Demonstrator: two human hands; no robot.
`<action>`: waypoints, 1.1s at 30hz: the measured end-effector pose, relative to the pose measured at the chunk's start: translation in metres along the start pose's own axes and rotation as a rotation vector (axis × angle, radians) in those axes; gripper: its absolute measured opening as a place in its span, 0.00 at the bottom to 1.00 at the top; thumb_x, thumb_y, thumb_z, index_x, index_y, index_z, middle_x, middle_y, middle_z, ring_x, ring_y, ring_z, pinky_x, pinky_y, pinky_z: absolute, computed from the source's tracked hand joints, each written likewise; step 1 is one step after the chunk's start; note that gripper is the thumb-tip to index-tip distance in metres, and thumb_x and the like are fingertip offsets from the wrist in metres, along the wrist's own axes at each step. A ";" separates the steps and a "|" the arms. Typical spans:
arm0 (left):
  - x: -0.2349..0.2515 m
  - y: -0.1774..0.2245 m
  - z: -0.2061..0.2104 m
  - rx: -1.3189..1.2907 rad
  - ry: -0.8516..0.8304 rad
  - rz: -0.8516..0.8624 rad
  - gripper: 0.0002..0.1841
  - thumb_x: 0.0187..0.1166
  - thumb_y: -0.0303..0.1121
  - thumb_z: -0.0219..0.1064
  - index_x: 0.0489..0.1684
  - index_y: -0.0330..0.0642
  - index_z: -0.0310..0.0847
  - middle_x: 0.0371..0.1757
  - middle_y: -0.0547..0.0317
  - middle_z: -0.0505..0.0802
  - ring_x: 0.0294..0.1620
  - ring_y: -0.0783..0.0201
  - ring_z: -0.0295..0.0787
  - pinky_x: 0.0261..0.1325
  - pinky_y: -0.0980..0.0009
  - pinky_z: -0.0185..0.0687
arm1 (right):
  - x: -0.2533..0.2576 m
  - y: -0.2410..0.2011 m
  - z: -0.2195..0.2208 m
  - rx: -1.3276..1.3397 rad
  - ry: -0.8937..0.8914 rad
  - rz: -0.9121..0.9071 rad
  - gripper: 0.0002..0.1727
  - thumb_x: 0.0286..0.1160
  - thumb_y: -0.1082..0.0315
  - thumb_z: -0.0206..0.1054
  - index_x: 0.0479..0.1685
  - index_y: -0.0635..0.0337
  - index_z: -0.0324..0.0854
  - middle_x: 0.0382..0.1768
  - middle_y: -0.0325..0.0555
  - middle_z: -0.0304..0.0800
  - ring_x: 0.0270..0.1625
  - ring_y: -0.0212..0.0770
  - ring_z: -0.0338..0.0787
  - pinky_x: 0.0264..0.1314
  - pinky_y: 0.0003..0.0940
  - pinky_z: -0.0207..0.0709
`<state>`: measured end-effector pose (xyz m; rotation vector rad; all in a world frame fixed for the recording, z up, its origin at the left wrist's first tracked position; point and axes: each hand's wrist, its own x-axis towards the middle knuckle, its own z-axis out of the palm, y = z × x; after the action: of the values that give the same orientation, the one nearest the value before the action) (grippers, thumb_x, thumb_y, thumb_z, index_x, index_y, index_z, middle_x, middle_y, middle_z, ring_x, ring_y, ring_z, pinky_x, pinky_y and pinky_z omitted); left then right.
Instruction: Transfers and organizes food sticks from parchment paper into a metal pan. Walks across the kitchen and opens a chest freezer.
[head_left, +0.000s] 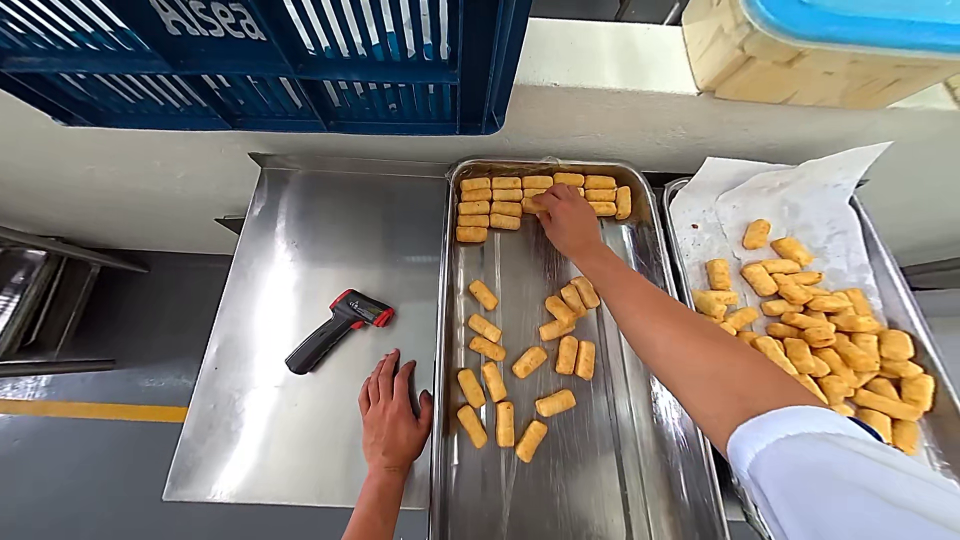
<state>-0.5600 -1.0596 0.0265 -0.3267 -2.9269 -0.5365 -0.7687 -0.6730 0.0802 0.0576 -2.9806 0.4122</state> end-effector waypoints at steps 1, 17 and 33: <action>0.000 0.000 0.000 0.001 0.003 0.000 0.30 0.78 0.52 0.46 0.63 0.44 0.88 0.77 0.45 0.84 0.81 0.43 0.77 0.81 0.43 0.63 | 0.002 0.002 0.001 -0.010 -0.004 -0.027 0.15 0.81 0.73 0.66 0.62 0.61 0.87 0.63 0.62 0.87 0.69 0.67 0.83 0.66 0.63 0.78; 0.000 0.000 0.000 0.007 -0.004 -0.005 0.30 0.78 0.52 0.47 0.63 0.45 0.88 0.78 0.46 0.84 0.81 0.43 0.76 0.81 0.43 0.63 | 0.001 -0.036 0.024 0.049 0.015 -0.148 0.21 0.75 0.68 0.73 0.67 0.62 0.85 0.63 0.64 0.83 0.67 0.66 0.83 0.65 0.56 0.81; -0.001 -0.002 0.002 0.011 -0.011 -0.005 0.29 0.77 0.51 0.48 0.64 0.46 0.87 0.79 0.48 0.83 0.83 0.45 0.74 0.83 0.44 0.62 | -0.073 -0.122 -0.008 0.249 -0.659 -0.044 0.20 0.85 0.57 0.65 0.70 0.53 0.84 0.63 0.51 0.85 0.67 0.52 0.85 0.67 0.57 0.80</action>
<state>-0.5596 -1.0611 0.0236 -0.3220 -2.9411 -0.5206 -0.6884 -0.7870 0.1111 0.3453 -3.5274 0.9129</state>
